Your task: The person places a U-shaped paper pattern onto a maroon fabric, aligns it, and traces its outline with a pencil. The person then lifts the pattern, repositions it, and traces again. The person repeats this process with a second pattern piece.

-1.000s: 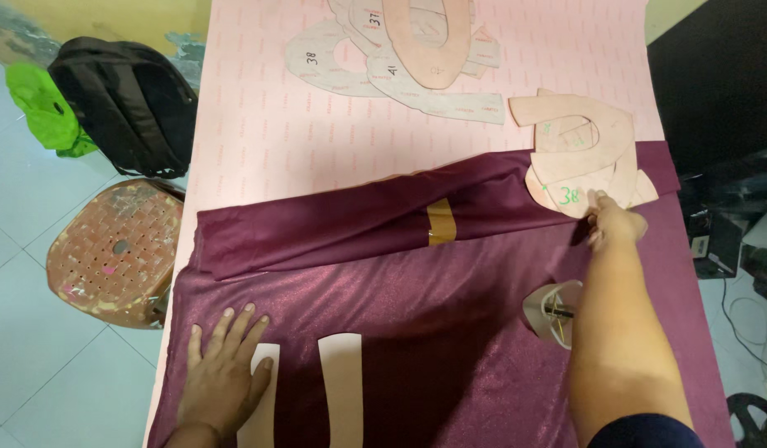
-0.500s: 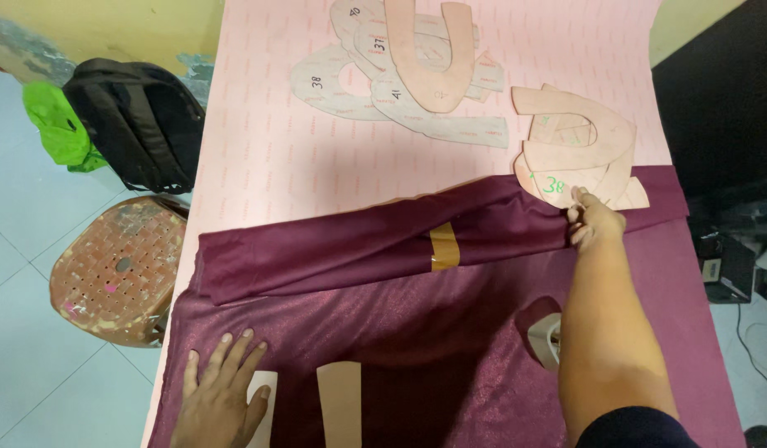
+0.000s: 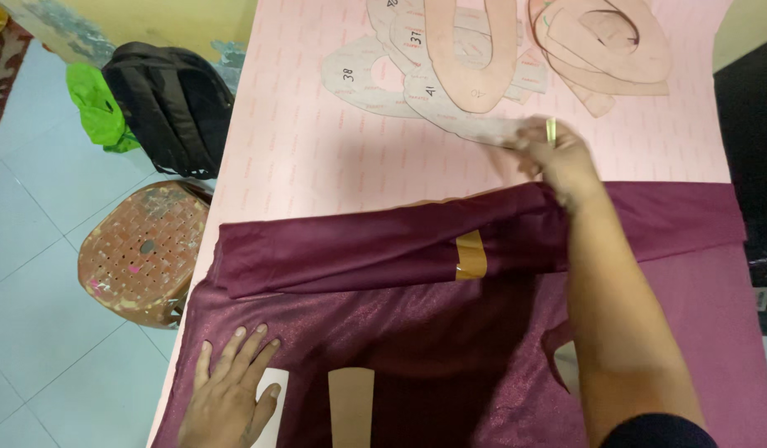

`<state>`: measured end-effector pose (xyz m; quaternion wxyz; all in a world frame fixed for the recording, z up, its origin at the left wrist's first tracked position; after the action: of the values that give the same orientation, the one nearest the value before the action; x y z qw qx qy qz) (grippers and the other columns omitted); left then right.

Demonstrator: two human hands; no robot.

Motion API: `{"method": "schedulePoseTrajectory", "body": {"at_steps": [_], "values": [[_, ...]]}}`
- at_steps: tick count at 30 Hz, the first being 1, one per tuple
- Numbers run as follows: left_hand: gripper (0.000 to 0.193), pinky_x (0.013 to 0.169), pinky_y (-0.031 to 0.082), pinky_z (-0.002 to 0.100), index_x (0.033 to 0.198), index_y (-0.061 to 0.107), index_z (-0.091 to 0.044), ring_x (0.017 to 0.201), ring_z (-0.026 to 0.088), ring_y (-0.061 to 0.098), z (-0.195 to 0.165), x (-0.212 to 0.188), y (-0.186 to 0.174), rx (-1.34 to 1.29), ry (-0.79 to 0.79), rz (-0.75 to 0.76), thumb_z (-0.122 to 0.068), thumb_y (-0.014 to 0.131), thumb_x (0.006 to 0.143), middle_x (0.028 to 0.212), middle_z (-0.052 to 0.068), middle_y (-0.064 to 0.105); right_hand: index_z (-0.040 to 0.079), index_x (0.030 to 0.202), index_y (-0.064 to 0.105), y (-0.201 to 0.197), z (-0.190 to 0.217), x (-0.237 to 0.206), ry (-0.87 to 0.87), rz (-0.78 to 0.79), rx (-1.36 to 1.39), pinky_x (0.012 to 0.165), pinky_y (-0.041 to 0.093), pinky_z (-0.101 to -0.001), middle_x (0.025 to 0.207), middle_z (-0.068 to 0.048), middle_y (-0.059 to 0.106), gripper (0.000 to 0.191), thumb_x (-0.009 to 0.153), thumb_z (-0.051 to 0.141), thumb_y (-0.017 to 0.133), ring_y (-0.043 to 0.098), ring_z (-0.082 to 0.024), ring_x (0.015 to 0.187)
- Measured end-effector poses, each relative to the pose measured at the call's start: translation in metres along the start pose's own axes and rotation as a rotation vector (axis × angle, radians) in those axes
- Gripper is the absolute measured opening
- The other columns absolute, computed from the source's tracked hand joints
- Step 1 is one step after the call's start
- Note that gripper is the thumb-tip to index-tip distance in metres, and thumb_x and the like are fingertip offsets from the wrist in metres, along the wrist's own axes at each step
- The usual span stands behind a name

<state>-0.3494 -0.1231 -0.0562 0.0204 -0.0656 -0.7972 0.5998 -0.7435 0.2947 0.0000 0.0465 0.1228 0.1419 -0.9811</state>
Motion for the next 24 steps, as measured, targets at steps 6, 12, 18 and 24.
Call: {"method": "schedulePoseTrajectory", "body": {"at_steps": [6, 12, 18, 24], "values": [[0.070, 0.121, 0.006, 0.061, 0.150, 0.041, -0.020, 0.151, 0.030, 0.020, -0.005, 0.006, -0.008, 0.000, -0.023, 0.102, -0.042, 0.055, 0.085, 0.161, 0.005, 0.030, 0.008, 0.130, 0.068, 0.193, 0.004, -0.100, -0.431, 0.593, -0.908, 0.090, 0.050, -0.0420, 0.135, -0.012, 0.061, 0.073, 0.068, 0.038, 0.092, 0.063, -0.032, 0.113], [0.072, 0.119, 0.005, 0.061, 0.151, 0.041, -0.021, 0.152, 0.030, 0.018, -0.002, 0.007, 0.000, -0.004, -0.052, 0.186, -0.044, 0.056, 0.085, 0.164, 0.005, 0.028, 0.013, 0.108, 0.073, 0.266, 0.019, -0.089, -0.669, 0.539, -1.090, 0.083, 0.055, -0.0457, 0.121, -0.008, 0.068, 0.023, 0.092, 0.028, 0.069, 0.069, -0.034, 0.098], [0.066, 0.117, 0.008, 0.059, 0.146, 0.044, -0.018, 0.147, 0.029, 0.024, -0.004, 0.004, -0.018, -0.044, 0.017, -0.016, -0.045, 0.054, 0.086, 0.158, 0.006, 0.033, 0.007, 0.105, 0.075, 0.247, 0.122, 0.006, -0.834, 0.075, -0.853, 0.078, 0.053, -0.0486, 0.099, -0.020, 0.071, 0.021, 0.091, 0.021, 0.068, 0.068, -0.040, 0.090], [0.063, 0.119, 0.007, 0.057, 0.146, 0.043, -0.020, 0.148, 0.026, 0.022, -0.002, 0.000, -0.021, -0.061, 0.022, -0.071, -0.046, 0.049, 0.089, 0.159, 0.005, 0.032, 0.009, 0.100, 0.076, 0.293, 0.105, -0.057, -0.576, 0.303, -0.709, 0.079, 0.054, -0.0445, 0.096, -0.015, 0.073, 0.029, 0.091, 0.035, 0.074, 0.071, -0.035, 0.092]]}}
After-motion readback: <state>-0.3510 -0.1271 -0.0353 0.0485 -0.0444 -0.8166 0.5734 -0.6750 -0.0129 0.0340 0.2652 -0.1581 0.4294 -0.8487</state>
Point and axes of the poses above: each hand's wrist, its own x-axis towards the middle knuckle, its own y-axis out of the palm, z = x × y, the point moved 10 cm from there along x, towards the middle knuckle
